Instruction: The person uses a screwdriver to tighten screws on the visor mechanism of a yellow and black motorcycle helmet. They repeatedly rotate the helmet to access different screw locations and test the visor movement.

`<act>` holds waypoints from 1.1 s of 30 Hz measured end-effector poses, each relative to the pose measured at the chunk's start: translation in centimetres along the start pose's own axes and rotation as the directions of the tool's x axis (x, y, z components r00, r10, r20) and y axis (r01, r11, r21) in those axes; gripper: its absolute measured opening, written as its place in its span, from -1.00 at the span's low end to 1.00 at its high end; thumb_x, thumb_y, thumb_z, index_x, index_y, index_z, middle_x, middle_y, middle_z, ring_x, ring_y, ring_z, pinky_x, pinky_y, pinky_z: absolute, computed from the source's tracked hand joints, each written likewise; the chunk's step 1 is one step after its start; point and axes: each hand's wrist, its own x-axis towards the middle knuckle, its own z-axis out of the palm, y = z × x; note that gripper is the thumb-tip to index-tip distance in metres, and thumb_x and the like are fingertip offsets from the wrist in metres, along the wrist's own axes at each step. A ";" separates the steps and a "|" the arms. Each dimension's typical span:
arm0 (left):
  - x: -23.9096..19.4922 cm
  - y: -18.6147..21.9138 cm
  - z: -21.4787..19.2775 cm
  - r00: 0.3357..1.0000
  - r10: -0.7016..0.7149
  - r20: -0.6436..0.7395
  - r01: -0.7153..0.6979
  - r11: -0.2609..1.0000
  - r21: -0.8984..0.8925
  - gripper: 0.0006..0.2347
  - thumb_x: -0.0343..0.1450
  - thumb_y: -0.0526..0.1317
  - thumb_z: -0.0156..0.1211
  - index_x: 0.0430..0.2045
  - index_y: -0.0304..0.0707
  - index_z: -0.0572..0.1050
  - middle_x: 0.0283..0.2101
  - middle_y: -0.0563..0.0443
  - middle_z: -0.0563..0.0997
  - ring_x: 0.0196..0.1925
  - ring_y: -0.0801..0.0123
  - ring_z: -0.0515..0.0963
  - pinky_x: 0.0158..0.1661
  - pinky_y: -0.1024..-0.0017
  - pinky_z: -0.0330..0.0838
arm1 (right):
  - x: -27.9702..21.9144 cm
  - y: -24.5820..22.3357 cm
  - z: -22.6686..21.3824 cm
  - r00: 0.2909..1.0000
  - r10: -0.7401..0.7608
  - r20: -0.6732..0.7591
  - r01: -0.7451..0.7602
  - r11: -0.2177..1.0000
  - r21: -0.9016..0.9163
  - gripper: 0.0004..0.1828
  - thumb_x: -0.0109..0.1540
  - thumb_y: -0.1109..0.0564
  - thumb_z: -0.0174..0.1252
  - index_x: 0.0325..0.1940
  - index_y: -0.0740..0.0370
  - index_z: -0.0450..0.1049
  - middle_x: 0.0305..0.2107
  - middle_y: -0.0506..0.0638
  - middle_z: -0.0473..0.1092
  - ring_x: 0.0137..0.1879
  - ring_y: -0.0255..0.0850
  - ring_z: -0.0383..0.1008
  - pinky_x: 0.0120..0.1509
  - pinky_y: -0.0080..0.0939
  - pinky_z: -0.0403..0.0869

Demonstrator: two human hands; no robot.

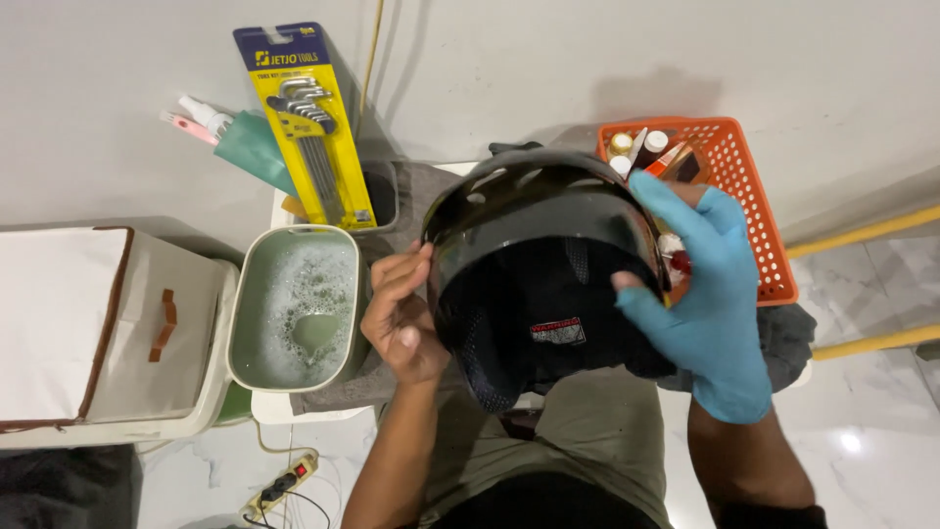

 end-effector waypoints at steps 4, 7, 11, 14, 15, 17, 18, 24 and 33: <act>1.6 0.2 0.1 0.999 0.012 -0.045 -0.009 0.999 0.054 -0.59 0.46 0.09 0.03 -0.31 -0.35 0.61 -0.18 -0.22 0.67 -0.03 0.14 0.55 0.11 0.08 0.53 | 3.6 -5.0 -0.1 0.943 -0.325 0.066 0.332 0.918 -0.217 -0.34 0.14 0.02 0.37 0.26 0.35 0.47 -0.09 0.28 0.41 -0.02 0.27 0.44 0.12 0.20 0.42; 4.4 0.4 -0.5 0.999 0.035 0.010 -0.036 0.999 0.032 -0.69 0.41 -0.07 0.06 -0.53 -0.38 0.58 -0.41 -0.21 0.65 -0.29 0.16 0.59 -0.08 0.15 0.59 | 4.6 -5.7 1.5 0.844 -0.515 0.152 0.519 0.709 -0.478 -0.60 0.37 0.03 0.18 0.31 -0.02 0.54 -0.03 -0.11 0.51 0.08 -0.10 0.50 0.13 0.01 0.35; 10.7 2.2 -0.1 0.900 -0.203 0.386 0.078 0.946 0.314 -0.73 0.44 -0.06 0.28 -0.11 -0.10 0.37 0.02 -0.02 0.39 0.10 0.24 0.38 0.07 0.26 0.39 | 5.3 -4.4 2.6 0.778 -0.627 0.022 0.552 0.668 -0.499 -0.61 0.31 0.29 0.21 0.15 -0.07 0.67 -0.19 -0.27 0.57 -0.10 -0.17 0.52 -0.06 -0.08 0.43; 14.4 1.6 1.6 0.677 -0.307 0.669 0.041 0.923 0.382 -0.56 0.51 -0.05 0.22 0.29 -0.06 0.37 0.40 -0.08 0.39 0.48 0.16 0.37 0.34 0.19 0.38 | 6.1 -4.3 2.5 0.777 -0.629 0.031 0.529 0.625 -0.573 -0.58 0.33 0.30 0.18 0.14 -0.14 0.69 -0.30 -0.26 0.53 -0.20 -0.19 0.47 -0.18 -0.15 0.39; 15.5 1.1 2.3 0.567 -0.304 0.766 0.038 0.938 0.344 -0.66 0.57 -0.10 0.13 0.24 -0.15 0.42 0.33 -0.11 0.49 0.42 0.16 0.43 0.35 0.23 0.34 | 6.5 -4.1 2.4 0.786 -0.615 0.059 0.504 0.583 -0.637 -0.53 0.32 0.27 0.19 0.18 -0.26 0.67 -0.35 -0.26 0.46 -0.27 -0.21 0.40 -0.23 -0.18 0.33; 16.4 0.9 3.6 0.538 -0.322 0.779 0.079 0.939 0.333 -0.70 0.57 -0.12 0.08 0.17 -0.20 0.47 0.23 -0.10 0.56 0.33 0.22 0.51 0.28 0.30 0.40 | 7.1 -2.5 3.1 0.799 -0.601 0.020 0.467 0.600 -0.649 -0.51 0.34 0.25 0.19 0.22 -0.33 0.64 -0.41 -0.31 0.41 -0.27 -0.23 0.41 -0.24 -0.19 0.34; 16.9 0.8 4.2 0.510 -0.341 0.790 0.122 0.938 0.326 -0.72 0.58 -0.14 0.02 0.09 -0.25 0.53 0.12 -0.10 0.64 0.23 0.27 0.58 0.22 0.37 0.46 | 7.4 -1.7 3.4 0.809 -0.588 -0.019 0.433 0.617 -0.657 -0.48 0.37 0.23 0.18 0.26 -0.40 0.62 -0.46 -0.36 0.36 -0.26 -0.24 0.42 -0.25 -0.21 0.35; 19.2 0.5 5.1 0.474 -0.316 0.822 0.130 0.948 0.289 -0.77 0.56 -0.18 0.12 0.01 -0.29 0.58 0.01 -0.10 0.69 0.09 0.38 0.65 0.12 0.49 0.52 | 8.2 -1.6 3.9 0.783 -0.607 -0.132 0.386 0.643 -0.662 -0.56 0.41 0.25 0.23 0.21 -0.31 0.68 -0.50 -0.35 0.33 -0.31 -0.26 0.38 -0.25 -0.24 0.34; 18.9 -0.9 5.4 0.550 -0.278 0.788 0.068 0.955 0.289 -0.80 0.55 -0.20 0.17 -0.02 -0.23 0.60 0.01 -0.08 0.69 0.14 0.34 0.64 0.16 0.46 0.51 | 8.3 0.9 5.7 0.744 -0.637 -0.203 0.468 0.713 -0.522 -0.57 0.39 0.35 0.13 0.21 -0.09 0.65 -0.39 -0.26 0.41 -0.23 -0.16 0.45 -0.18 -0.16 0.44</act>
